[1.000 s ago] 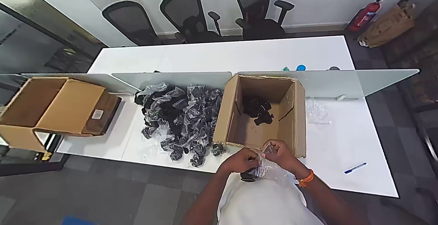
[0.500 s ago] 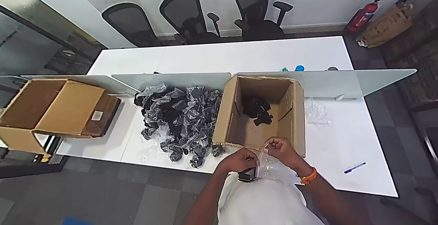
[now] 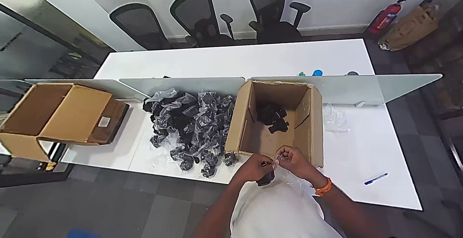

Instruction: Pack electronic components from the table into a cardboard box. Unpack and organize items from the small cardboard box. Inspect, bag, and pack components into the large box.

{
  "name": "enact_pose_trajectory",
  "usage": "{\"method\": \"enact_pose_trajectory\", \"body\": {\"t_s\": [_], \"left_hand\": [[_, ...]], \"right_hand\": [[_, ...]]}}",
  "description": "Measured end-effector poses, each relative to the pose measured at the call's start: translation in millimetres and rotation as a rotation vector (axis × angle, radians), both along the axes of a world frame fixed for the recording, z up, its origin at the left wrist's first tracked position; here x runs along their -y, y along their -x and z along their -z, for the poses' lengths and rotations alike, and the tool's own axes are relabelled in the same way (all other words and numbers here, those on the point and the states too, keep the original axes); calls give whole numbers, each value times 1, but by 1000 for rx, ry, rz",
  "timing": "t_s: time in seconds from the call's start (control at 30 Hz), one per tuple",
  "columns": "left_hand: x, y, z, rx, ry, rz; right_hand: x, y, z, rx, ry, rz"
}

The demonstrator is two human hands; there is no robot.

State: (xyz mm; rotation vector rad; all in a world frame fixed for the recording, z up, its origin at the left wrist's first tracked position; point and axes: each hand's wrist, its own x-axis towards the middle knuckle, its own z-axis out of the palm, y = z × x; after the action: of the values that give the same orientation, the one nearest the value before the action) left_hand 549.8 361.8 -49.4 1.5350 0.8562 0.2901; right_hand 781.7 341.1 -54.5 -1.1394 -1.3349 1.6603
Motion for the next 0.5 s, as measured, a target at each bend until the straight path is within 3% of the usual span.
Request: {"method": "enact_pose_trajectory", "body": {"t_s": [0.5], "left_hand": [[3, 0, -2, 10, 13, 70]], "right_hand": [[-9, -9, -6, 50, -192, -37]]}}
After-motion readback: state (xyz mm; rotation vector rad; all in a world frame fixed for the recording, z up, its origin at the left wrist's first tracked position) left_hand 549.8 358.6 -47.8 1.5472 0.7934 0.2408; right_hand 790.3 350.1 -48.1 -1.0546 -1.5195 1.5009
